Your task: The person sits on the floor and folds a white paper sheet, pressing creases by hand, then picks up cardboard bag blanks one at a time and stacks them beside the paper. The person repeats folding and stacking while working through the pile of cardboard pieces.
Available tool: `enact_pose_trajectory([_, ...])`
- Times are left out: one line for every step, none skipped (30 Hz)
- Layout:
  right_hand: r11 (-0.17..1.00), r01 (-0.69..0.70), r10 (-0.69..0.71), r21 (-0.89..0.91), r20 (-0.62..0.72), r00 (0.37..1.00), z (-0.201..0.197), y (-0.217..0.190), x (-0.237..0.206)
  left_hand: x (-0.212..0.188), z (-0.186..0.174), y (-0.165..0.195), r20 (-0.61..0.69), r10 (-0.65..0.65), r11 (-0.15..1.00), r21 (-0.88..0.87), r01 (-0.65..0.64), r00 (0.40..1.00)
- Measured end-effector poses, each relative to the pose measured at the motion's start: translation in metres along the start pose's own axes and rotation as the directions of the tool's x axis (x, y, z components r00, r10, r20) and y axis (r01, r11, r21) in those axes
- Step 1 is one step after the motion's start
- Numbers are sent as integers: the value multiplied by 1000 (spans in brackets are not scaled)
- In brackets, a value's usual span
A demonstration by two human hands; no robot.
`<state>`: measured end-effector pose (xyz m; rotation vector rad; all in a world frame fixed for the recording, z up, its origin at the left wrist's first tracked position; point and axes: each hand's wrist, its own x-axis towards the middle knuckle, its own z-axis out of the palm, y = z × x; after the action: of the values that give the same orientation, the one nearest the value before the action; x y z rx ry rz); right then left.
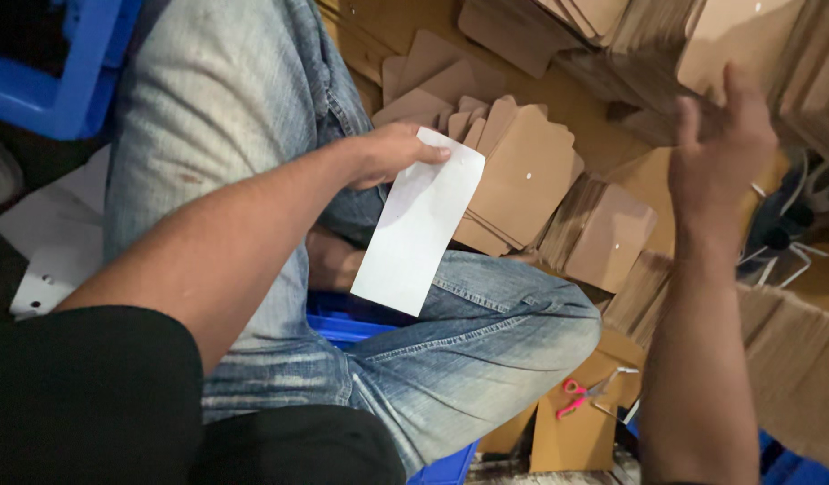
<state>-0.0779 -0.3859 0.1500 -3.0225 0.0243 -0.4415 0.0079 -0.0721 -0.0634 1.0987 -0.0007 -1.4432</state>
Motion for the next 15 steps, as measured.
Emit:
enact_pose_trajectory([990,134,-134,-45,-13,991,5,5,-1,0,1,0,26,11,1000,-23,-11,1000])
enact_pose_trajectory([992,113,-114,-60,-13,993,11,12,-2,1,2,0,51,25,999,-47,-23,998])
enact_pose_trajectory([993,94,-95,-73,-15,995,18,20,-3,2,2,0,74,41,997,-71,-35,996])
enact_pose_trajectory([993,78,-80,-84,-19,997,24,27,-4,2,2,0,58,33,999,-39,-31,998])
enact_pose_trajectory([992,55,-60,-112,-39,997,31,34,-5,3,2,0,40,26,1000,-8,-26,999])
enact_pose_trajectory([990,31,-39,-138,-58,998,38,40,-7,2,2,1,20,20,1000,23,-21,1000])
enact_pose_trajectory([987,6,-19,-164,-78,997,43,46,-7,2,2,1,37,23,1000,6,-23,999])
enact_pose_trajectory([981,37,-61,-188,-122,991,46,50,-8,1,1,2,56,24,1000,-12,-24,998])
enact_pose_trajectory([974,67,-104,-216,-164,981,49,52,-7,0,1,3,75,26,999,-29,-24,997])
enact_pose_trajectory([965,97,-149,-243,-205,967,49,54,-6,-1,1,4,49,24,1000,-4,-23,999])
enact_pose_trajectory([972,84,-141,-219,-257,956,48,54,-5,-3,1,5,22,20,1000,21,-21,1000])
enact_pose_trajectory([979,71,-129,-193,-307,943,46,54,-3,-4,1,7,-4,15,999,46,-15,1000])
enact_pose_trajectory([984,58,-115,-169,-355,928,42,53,-1,-6,2,8,-9,5,998,57,-4,1000])
enact_pose_trajectory([988,58,-107,-142,-361,927,40,53,1,-7,2,10,-10,-6,998,67,6,1000])
enact_pose_trajectory([991,60,-99,-116,-369,924,38,53,3,-8,3,11,-11,-13,997,77,14,1000])
